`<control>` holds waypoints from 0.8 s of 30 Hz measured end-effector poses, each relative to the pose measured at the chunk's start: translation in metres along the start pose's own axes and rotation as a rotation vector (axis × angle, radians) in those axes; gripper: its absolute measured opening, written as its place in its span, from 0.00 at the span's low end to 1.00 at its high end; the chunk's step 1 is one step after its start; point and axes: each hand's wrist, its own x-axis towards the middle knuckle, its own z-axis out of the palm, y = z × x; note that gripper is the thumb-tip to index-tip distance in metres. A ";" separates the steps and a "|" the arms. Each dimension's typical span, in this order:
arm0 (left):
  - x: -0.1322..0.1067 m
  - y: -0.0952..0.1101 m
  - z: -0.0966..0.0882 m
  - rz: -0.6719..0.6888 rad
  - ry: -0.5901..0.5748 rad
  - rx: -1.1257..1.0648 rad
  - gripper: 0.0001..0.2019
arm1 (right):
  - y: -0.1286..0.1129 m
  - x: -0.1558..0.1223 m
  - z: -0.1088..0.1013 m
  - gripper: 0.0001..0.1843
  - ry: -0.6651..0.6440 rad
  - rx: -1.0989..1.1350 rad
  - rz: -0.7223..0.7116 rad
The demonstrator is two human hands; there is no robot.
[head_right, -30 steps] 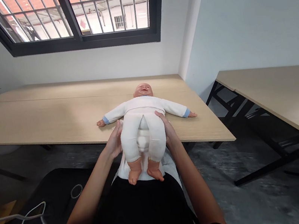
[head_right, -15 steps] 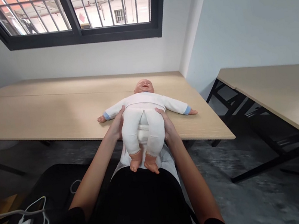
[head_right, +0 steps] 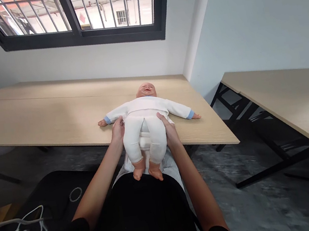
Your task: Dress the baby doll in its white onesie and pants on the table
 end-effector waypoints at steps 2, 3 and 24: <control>-0.004 0.004 0.002 0.007 -0.026 0.039 0.06 | -0.001 0.000 -0.003 0.37 0.096 0.001 -0.028; -0.006 0.007 0.002 0.008 -0.068 0.081 0.04 | -0.002 0.002 -0.007 0.38 0.153 -0.016 -0.078; -0.002 0.044 -0.010 -0.065 -0.066 0.115 0.18 | 0.008 0.034 -0.065 0.25 0.294 -0.154 -0.319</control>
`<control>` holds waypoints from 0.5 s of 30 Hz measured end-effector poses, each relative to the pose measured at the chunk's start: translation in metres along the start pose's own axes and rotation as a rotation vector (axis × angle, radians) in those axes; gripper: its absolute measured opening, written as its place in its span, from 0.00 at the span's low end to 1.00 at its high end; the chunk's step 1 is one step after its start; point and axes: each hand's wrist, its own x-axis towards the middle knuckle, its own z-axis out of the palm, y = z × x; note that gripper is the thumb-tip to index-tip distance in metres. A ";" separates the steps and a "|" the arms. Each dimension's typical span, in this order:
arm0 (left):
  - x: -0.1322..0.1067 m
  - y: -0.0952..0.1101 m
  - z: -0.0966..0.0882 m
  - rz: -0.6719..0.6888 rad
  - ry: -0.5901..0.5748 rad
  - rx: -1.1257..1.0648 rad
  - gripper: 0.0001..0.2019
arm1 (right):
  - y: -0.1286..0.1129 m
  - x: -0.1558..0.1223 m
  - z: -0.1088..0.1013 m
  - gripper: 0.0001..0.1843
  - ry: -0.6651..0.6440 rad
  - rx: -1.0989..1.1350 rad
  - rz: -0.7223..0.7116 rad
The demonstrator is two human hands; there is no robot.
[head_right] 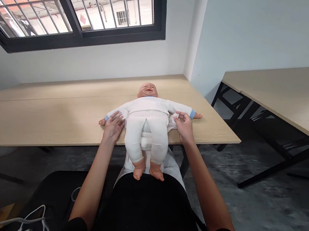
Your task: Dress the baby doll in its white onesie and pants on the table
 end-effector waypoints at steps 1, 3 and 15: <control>0.000 0.001 -0.001 0.012 0.024 -0.029 0.17 | 0.000 0.002 -0.003 0.25 0.007 0.006 0.010; 0.001 0.003 -0.002 0.047 0.078 -0.086 0.15 | 0.001 0.005 -0.011 0.25 0.012 -0.001 0.021; 0.004 0.002 -0.010 0.455 0.071 0.694 0.13 | -0.021 0.001 -0.034 0.31 -0.222 -0.448 -0.116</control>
